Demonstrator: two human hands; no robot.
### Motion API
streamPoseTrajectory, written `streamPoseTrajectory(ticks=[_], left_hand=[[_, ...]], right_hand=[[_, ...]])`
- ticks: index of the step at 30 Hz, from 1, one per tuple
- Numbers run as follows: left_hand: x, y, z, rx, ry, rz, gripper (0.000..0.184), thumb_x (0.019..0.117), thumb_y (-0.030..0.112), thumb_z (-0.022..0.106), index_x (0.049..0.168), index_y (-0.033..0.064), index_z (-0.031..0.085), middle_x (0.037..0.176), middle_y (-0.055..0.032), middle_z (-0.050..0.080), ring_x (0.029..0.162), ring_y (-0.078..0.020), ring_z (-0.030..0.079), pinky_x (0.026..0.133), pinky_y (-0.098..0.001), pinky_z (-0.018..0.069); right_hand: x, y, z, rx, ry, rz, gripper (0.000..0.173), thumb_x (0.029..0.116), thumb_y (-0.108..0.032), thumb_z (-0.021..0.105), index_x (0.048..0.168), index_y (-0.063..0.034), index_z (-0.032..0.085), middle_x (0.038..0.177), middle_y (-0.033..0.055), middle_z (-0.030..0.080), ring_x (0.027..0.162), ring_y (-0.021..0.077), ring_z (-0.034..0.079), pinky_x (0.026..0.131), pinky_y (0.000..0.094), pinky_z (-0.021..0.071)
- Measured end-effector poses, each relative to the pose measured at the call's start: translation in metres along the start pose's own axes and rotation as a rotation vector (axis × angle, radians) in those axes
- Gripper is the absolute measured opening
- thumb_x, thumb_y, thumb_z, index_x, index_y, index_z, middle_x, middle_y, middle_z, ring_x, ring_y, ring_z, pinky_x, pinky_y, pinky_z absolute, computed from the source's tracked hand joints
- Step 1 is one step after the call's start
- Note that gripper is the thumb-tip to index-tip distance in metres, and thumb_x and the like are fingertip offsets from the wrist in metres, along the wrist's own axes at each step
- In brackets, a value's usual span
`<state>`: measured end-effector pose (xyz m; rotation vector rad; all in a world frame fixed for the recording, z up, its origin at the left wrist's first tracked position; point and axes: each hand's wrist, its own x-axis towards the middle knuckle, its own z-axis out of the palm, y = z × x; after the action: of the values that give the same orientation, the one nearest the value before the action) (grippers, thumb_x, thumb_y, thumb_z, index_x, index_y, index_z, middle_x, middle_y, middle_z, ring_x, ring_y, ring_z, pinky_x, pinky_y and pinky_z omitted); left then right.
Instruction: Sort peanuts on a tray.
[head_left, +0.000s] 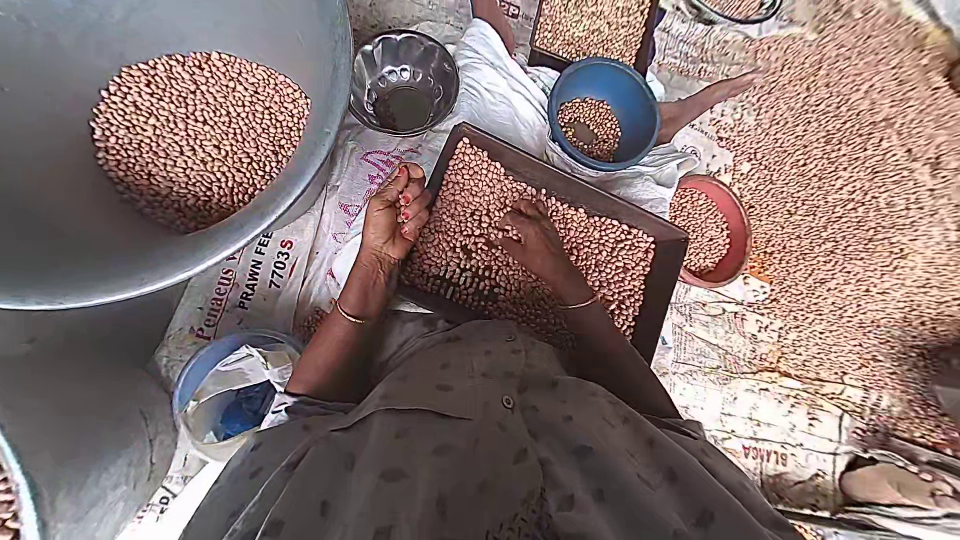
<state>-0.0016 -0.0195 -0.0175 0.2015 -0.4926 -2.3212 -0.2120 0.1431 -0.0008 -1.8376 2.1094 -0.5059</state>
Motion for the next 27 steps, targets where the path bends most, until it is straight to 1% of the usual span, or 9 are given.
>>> streamPoseTrajectory(ticks=[4,6,12,15,18,19,22,24,27], left_hand=[[0.004,0.001,-0.003,0.040,-0.067,-0.044,0.036,0.1121,0.020,0.026,0.098,0.0139,0.059,0.064,0.0089,0.050,0.044,0.0023,0.041,0.040,-0.0108,0.0353],[0.004,0.000,-0.004,0.056,-0.095,-0.054,0.035,0.1120,0.019,0.028,0.099,0.0130,0.060,0.065,0.0085,0.051,0.044,0.0021,0.042,0.040,-0.0110,0.0351],[0.001,0.000,-0.003,0.122,-0.095,-0.030,0.032,0.1107,0.017,0.031,0.100,0.0125,0.061,0.067,0.0073,0.053,0.045,0.0016,0.043,0.040,-0.0112,0.0357],[0.000,0.000,-0.003,0.127,-0.086,-0.030,0.032,0.1105,0.016,0.032,0.101,0.0118,0.062,0.068,0.0068,0.054,0.044,0.0015,0.043,0.040,-0.0112,0.0363],[0.001,0.000,-0.005,0.113,-0.103,-0.042,0.032,0.1106,0.016,0.032,0.102,0.0113,0.062,0.067,0.0068,0.054,0.045,0.0015,0.045,0.040,-0.0113,0.0373],[0.003,0.000,-0.006,0.110,-0.111,-0.049,0.033,0.1109,0.016,0.031,0.102,0.0107,0.062,0.067,0.0068,0.054,0.045,0.0013,0.045,0.040,-0.0113,0.0373],[0.003,-0.001,-0.006,0.138,-0.114,-0.078,0.034,0.1111,0.016,0.030,0.103,0.0091,0.062,0.065,0.0068,0.052,0.045,0.0008,0.044,0.040,-0.0120,0.0364],[0.003,-0.002,-0.004,0.203,-0.128,-0.097,0.033,0.1106,0.015,0.031,0.104,0.0087,0.063,0.064,0.0071,0.050,0.044,0.0008,0.043,0.039,-0.0120,0.0364],[-0.003,-0.003,0.003,0.330,-0.124,-0.111,0.031,0.1095,0.015,0.034,0.105,0.0093,0.064,0.060,0.0079,0.048,0.042,0.0011,0.041,0.038,-0.0119,0.0345]], right_hand=[[-0.019,0.016,-0.024,0.256,-0.220,0.107,0.010,0.0933,-0.005,0.070,0.101,-0.0015,0.074,0.105,0.0152,0.069,0.090,0.0264,0.068,0.080,0.0461,0.0570],[-0.017,-0.001,-0.023,0.384,-0.272,0.060,0.011,0.0955,-0.007,0.068,0.105,-0.0039,0.073,0.108,0.0100,0.068,0.082,0.0156,0.067,0.072,0.0328,0.0594],[0.026,-0.064,0.043,0.199,-0.152,-0.362,0.031,0.0939,-0.001,0.062,0.123,-0.0060,0.073,0.133,0.0147,0.066,0.128,0.0301,0.060,0.112,0.0468,0.0450],[0.023,-0.068,0.067,0.166,-0.275,-0.561,0.033,0.0888,0.005,0.056,0.107,-0.0099,0.079,0.123,0.0128,0.071,0.126,0.0336,0.059,0.108,0.0535,0.0428],[0.018,-0.036,0.036,0.496,-0.281,-0.399,0.024,0.0870,0.012,0.053,0.079,0.0020,0.073,0.092,0.0124,0.073,0.094,0.0206,0.069,0.089,0.0356,0.0538],[0.013,-0.026,0.018,0.615,-0.199,-0.262,0.023,0.0877,0.013,0.051,0.077,0.0036,0.069,0.093,0.0132,0.072,0.088,0.0173,0.068,0.081,0.0312,0.0573],[0.001,-0.008,-0.019,0.612,0.082,0.067,0.019,0.0955,0.009,0.048,0.097,-0.0003,0.064,0.110,0.0117,0.070,0.084,0.0157,0.066,0.070,0.0292,0.0560],[0.014,0.001,-0.023,0.463,0.124,0.153,0.019,0.1018,0.000,0.050,0.115,-0.0012,0.064,0.109,0.0150,0.070,0.085,0.0202,0.069,0.074,0.0363,0.0580],[0.026,0.010,-0.007,0.190,0.156,0.090,0.015,0.1020,-0.009,0.058,0.112,-0.0021,0.067,0.095,0.0172,0.069,0.076,0.0284,0.066,0.069,0.0465,0.0547]])
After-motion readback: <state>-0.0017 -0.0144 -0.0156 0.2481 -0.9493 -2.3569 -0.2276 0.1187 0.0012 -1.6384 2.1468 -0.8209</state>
